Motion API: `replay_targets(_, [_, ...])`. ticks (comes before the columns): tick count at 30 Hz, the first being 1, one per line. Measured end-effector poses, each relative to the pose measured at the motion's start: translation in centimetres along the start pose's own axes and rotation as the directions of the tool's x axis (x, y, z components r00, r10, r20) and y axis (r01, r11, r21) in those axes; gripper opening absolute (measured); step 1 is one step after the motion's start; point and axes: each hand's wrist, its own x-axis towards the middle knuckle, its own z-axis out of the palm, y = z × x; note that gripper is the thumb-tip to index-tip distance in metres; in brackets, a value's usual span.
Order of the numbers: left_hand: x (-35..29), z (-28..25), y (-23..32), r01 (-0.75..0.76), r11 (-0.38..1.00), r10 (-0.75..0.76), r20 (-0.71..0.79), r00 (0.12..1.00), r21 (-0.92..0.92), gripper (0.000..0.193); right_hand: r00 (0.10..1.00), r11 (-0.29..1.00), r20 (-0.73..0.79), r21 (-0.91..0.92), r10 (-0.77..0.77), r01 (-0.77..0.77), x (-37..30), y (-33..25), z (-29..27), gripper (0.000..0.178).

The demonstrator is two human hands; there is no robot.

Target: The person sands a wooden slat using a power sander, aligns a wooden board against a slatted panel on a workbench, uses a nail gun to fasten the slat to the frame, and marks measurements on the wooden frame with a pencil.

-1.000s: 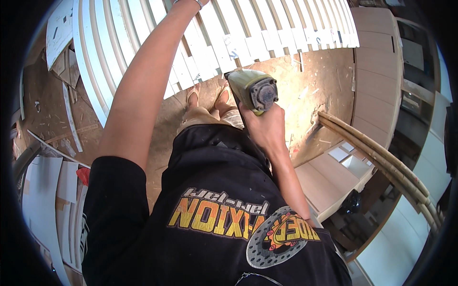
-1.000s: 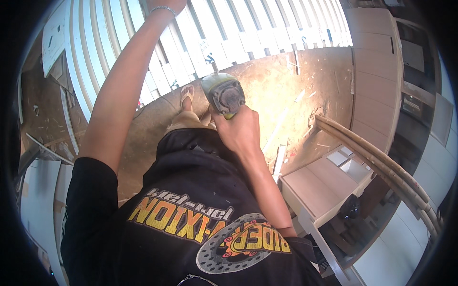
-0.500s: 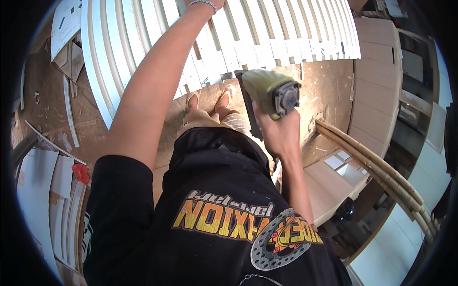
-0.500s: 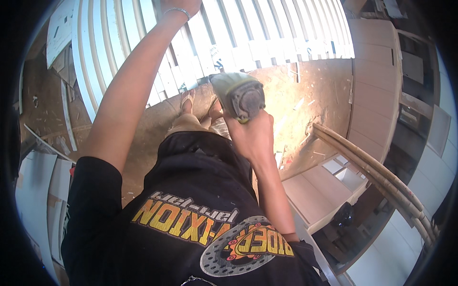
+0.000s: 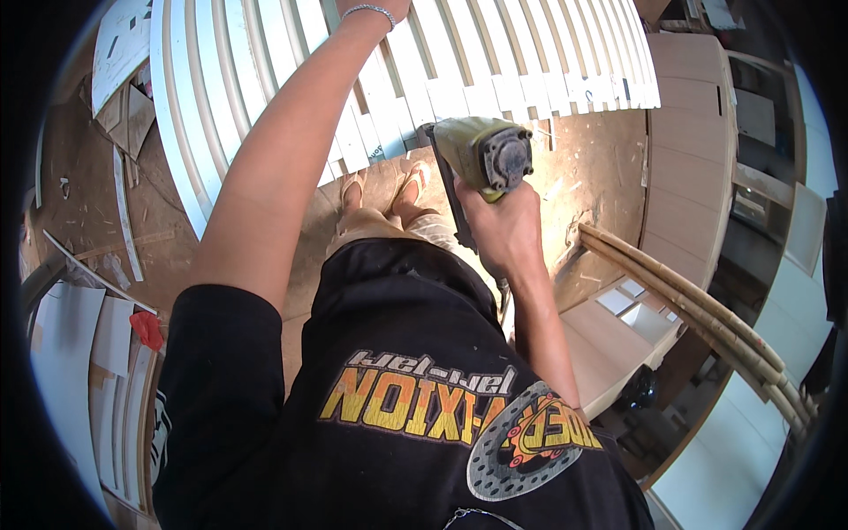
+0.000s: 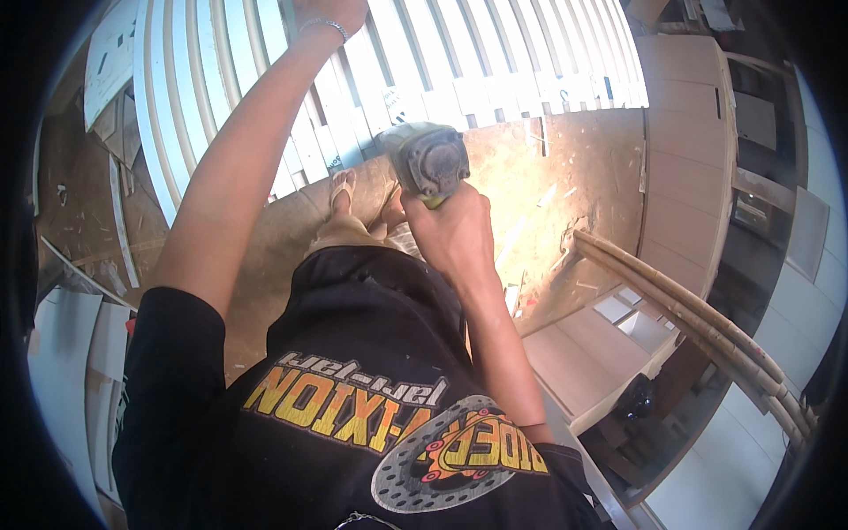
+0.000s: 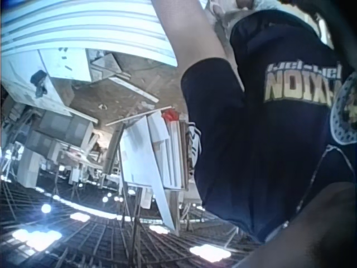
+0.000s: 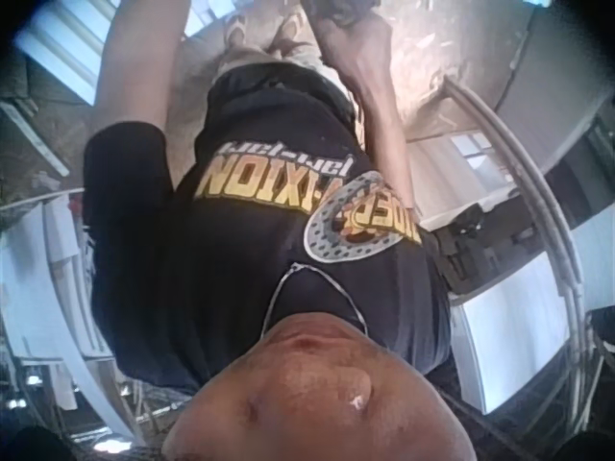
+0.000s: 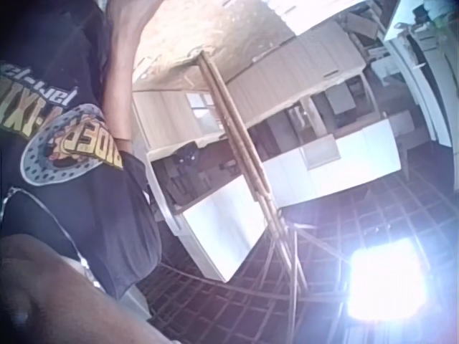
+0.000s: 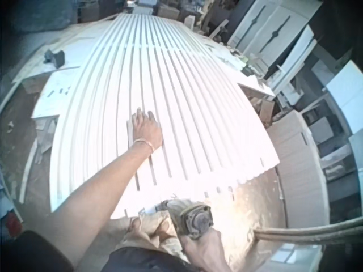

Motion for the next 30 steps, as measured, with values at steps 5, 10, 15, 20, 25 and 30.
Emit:
replay_targets(5, [0.0,0.4,-0.8,0.002,0.999,-0.003,-0.048,0.999,-0.033,0.065,1.000,1.000,0.012,0.010,0.004,-0.004,-0.6,-0.6,-0.2,0.035])
replay_targets(10, [0.0,-0.6,-0.9,0.002,0.995,-0.002,-0.001,1.000,-0.102,0.064,1.000,1.000,-0.014,0.020,-0.016,0.016,-0.9,0.5,0.1,0.035])
replay_targets(15, [-1.0,-3.5,-5.7,-0.004,0.993,0.002,-0.013,1.000,-0.121,0.064,0.999,0.998,0.017,0.056,-0.039,0.038,-1.3,2.4,0.3,0.033])
replay_targets(20, [-1.9,-4.3,-6.9,-0.070,0.997,0.069,-0.055,0.996,-0.015,0.073,0.992,0.991,-0.042,0.045,-0.123,0.124,-1.4,2.7,0.6,0.033])
replay_targets(25, [-2.5,-5.0,-6.6,-0.031,0.999,0.030,-0.037,0.999,-0.037,0.075,0.999,0.998,0.040,0.058,-0.019,0.016,-1.8,1.3,0.3,0.034])
replay_targets(30, [-2.4,-4.4,-6.5,-0.030,1.000,0.030,-0.021,0.999,-0.006,0.073,0.994,0.994,0.061,0.066,-0.088,0.084,-2.6,2.1,0.4,0.033])
